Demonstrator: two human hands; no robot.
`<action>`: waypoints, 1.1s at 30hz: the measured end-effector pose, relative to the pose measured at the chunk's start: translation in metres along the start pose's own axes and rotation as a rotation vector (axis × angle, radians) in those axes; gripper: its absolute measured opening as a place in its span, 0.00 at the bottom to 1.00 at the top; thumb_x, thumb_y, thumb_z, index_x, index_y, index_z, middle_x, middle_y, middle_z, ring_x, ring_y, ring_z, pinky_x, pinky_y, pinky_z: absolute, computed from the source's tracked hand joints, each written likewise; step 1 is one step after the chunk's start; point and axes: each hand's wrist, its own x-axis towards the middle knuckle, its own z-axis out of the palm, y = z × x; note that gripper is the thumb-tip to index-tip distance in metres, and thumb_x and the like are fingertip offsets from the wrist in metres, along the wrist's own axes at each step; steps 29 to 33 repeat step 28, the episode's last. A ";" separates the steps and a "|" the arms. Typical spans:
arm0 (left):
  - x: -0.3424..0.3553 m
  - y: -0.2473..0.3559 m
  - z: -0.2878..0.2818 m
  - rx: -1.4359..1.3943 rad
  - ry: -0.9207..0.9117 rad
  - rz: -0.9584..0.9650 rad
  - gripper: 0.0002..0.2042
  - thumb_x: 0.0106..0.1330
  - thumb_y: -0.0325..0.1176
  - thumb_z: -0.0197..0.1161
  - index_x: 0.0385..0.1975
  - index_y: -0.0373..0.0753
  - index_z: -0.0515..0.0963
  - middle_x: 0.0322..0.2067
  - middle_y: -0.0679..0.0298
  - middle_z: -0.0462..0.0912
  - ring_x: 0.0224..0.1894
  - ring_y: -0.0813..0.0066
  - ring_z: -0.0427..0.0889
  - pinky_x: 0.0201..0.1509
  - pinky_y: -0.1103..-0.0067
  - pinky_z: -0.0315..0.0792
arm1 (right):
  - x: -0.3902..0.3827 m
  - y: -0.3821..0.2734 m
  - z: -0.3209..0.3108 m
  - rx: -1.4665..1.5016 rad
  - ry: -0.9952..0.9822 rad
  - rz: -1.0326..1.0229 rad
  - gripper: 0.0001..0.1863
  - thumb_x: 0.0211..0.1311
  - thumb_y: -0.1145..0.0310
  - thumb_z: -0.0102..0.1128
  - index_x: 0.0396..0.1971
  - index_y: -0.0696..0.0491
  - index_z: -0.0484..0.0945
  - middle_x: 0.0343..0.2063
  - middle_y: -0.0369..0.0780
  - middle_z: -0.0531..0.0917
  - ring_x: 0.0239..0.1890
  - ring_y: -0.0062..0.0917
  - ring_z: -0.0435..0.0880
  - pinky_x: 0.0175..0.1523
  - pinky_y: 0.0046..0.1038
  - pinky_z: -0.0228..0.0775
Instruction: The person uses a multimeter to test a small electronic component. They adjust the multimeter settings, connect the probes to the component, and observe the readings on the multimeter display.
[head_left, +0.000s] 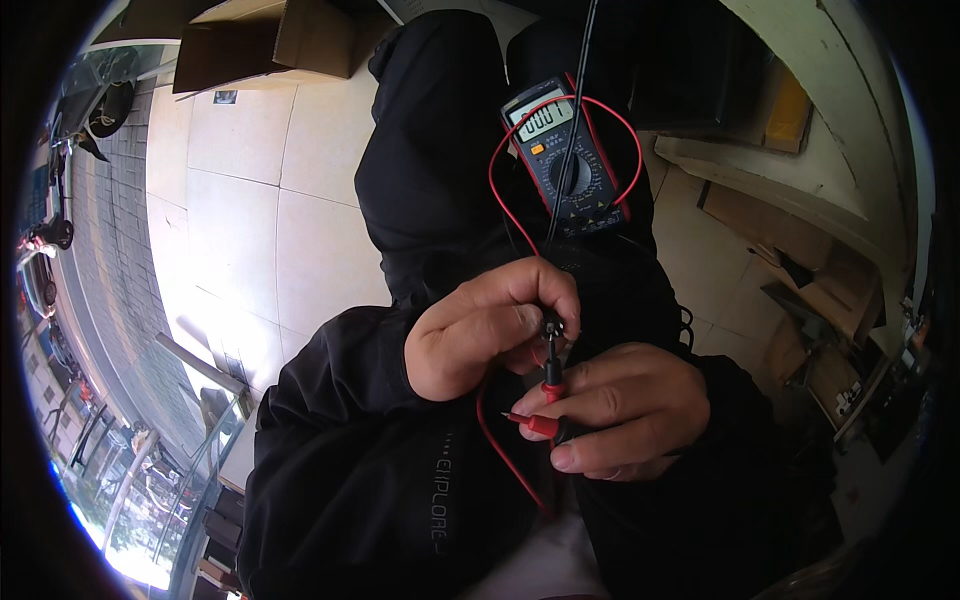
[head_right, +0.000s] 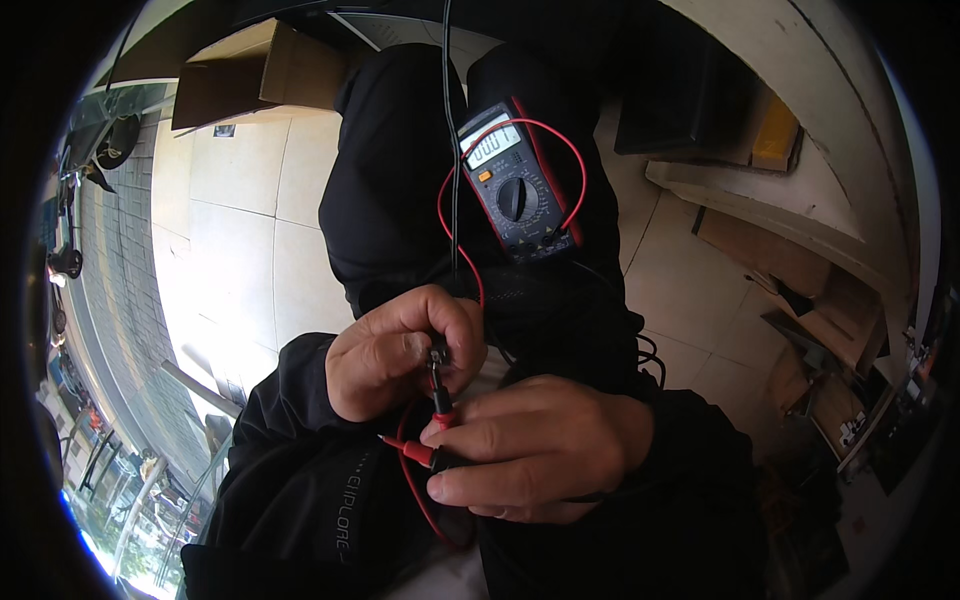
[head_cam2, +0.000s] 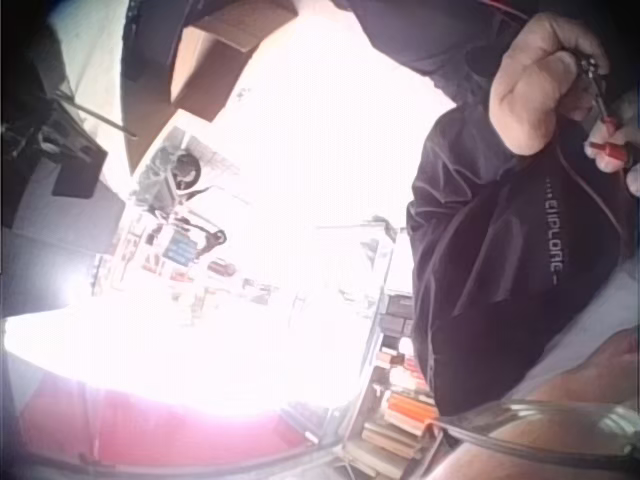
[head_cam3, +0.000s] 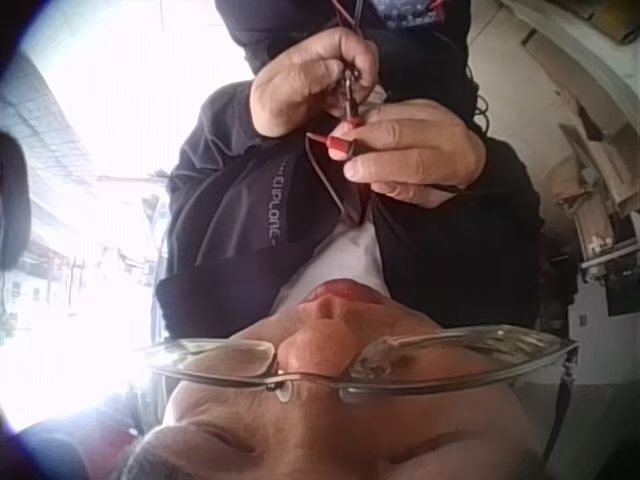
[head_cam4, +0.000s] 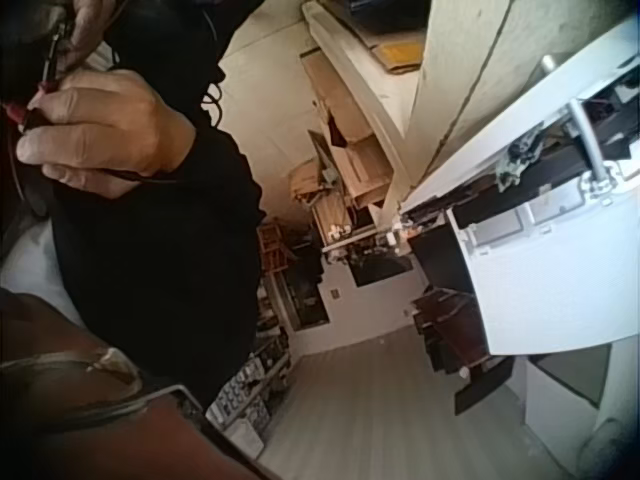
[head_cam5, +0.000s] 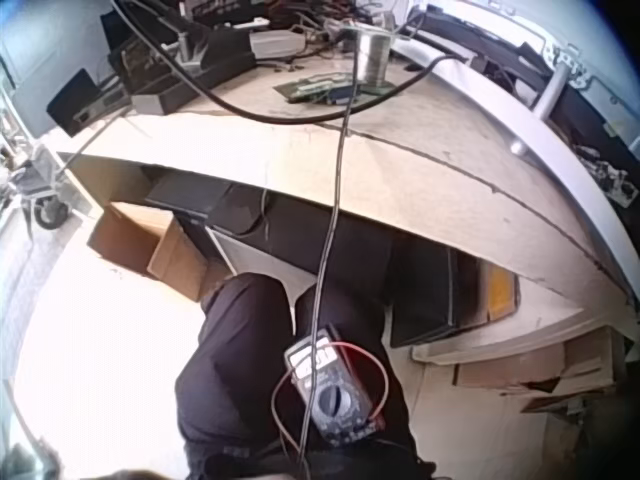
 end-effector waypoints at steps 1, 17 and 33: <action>0.000 0.000 0.000 0.004 0.000 -0.002 0.14 0.68 0.32 0.44 0.47 0.34 0.73 0.41 0.65 0.76 0.36 0.83 0.71 0.39 0.83 0.67 | 0.000 0.000 0.000 0.004 0.001 0.000 0.06 0.67 0.72 0.60 0.39 0.59 0.80 0.37 0.55 0.85 0.39 0.38 0.90 0.39 0.33 0.87; 0.000 -0.001 0.004 0.034 -0.015 0.072 0.13 0.69 0.30 0.43 0.46 0.33 0.72 0.40 0.64 0.76 0.35 0.83 0.71 0.38 0.82 0.67 | 0.002 0.000 -0.001 0.009 -0.002 -0.002 0.08 0.69 0.71 0.57 0.39 0.60 0.79 0.38 0.56 0.85 0.39 0.40 0.90 0.38 0.33 0.87; 0.007 -0.003 -0.001 0.210 -0.108 0.302 0.12 0.70 0.27 0.45 0.48 0.30 0.71 0.39 0.60 0.74 0.39 0.77 0.73 0.44 0.81 0.68 | 0.001 0.000 -0.001 0.020 -0.019 -0.018 0.07 0.67 0.72 0.59 0.39 0.59 0.80 0.37 0.54 0.85 0.39 0.40 0.90 0.37 0.32 0.87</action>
